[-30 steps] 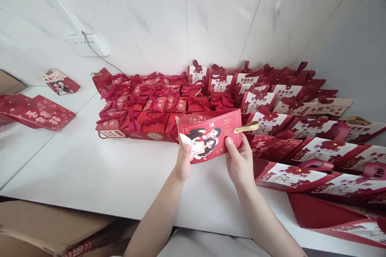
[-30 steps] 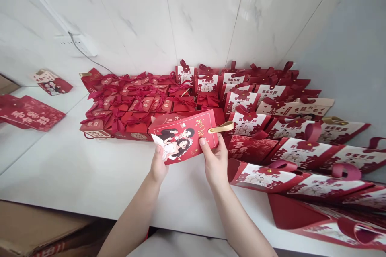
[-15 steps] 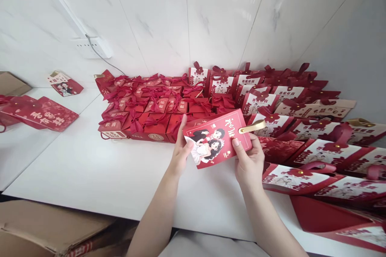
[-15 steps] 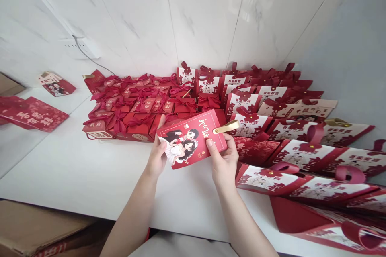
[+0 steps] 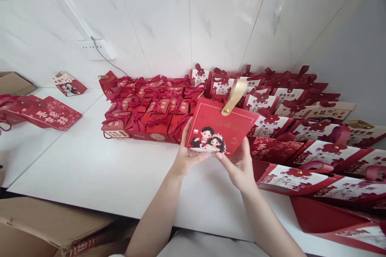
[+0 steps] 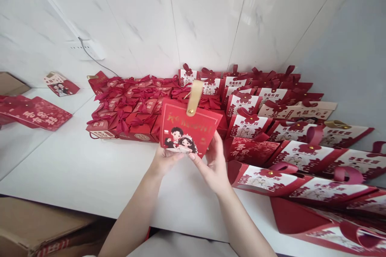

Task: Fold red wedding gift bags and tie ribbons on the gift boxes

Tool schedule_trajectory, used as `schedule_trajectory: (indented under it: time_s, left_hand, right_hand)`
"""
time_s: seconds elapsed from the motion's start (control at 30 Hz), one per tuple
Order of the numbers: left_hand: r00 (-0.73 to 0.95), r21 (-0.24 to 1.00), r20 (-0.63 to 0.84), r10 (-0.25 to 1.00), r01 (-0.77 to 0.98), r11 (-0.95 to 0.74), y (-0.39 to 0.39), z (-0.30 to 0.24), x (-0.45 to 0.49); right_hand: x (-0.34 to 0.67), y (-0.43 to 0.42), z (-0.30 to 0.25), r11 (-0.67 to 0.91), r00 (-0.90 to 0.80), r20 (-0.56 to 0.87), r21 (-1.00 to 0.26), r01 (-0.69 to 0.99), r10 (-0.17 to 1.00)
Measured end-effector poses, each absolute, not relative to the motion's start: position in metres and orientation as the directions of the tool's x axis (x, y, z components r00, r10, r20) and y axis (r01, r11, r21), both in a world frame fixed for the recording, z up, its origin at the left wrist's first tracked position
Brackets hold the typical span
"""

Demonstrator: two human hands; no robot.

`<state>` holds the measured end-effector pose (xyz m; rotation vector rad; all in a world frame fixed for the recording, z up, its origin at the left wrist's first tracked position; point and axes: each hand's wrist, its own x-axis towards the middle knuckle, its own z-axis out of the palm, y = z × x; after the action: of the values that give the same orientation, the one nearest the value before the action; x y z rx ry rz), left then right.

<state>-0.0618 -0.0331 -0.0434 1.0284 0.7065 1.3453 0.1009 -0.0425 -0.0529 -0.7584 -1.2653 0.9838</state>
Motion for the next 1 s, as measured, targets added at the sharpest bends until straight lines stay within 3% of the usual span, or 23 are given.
schedule_trajectory:
  time_s: [0.1,0.3,0.47,0.73,0.87,1.0]
  left_hand:
    - [0.169,0.917,0.18,0.969,-0.385,-0.103,-0.029,-0.045,-0.07]
    - [-0.073,0.902,0.409,0.909,-0.12,-0.415,-0.024,-0.038,-0.083]
    - [-0.147,0.88,0.455,0.878,0.226,-0.418,-0.04,-0.034,-0.057]
    - [-0.188,0.92,0.392,0.901,0.107,-0.378,-0.059,0.006,-0.053]
    - [-0.167,0.953,0.302,0.938,0.077,-0.293,-0.068,0.02,-0.064]
    - [-0.202,0.998,0.046,0.978,0.043,-0.038,-0.073,0.026,-0.07]
  right_hand:
    - [0.109,-0.039,-0.056,0.482,0.08,0.477,-0.872,-0.081,0.876]
    - [0.111,-0.034,-0.06,0.497,0.066,0.496,-0.868,0.001,0.866]
    - [0.105,-0.036,-0.068,0.569,0.167,0.655,-0.734,0.372,0.737]
    - [0.106,-0.033,-0.064,0.656,0.001,0.903,-0.314,0.686,0.43]
    - [0.104,-0.034,-0.063,0.668,-0.027,0.939,-0.223,0.71,0.342]
    - [0.104,-0.035,-0.064,0.656,-0.075,0.937,-0.18,0.733,0.341]
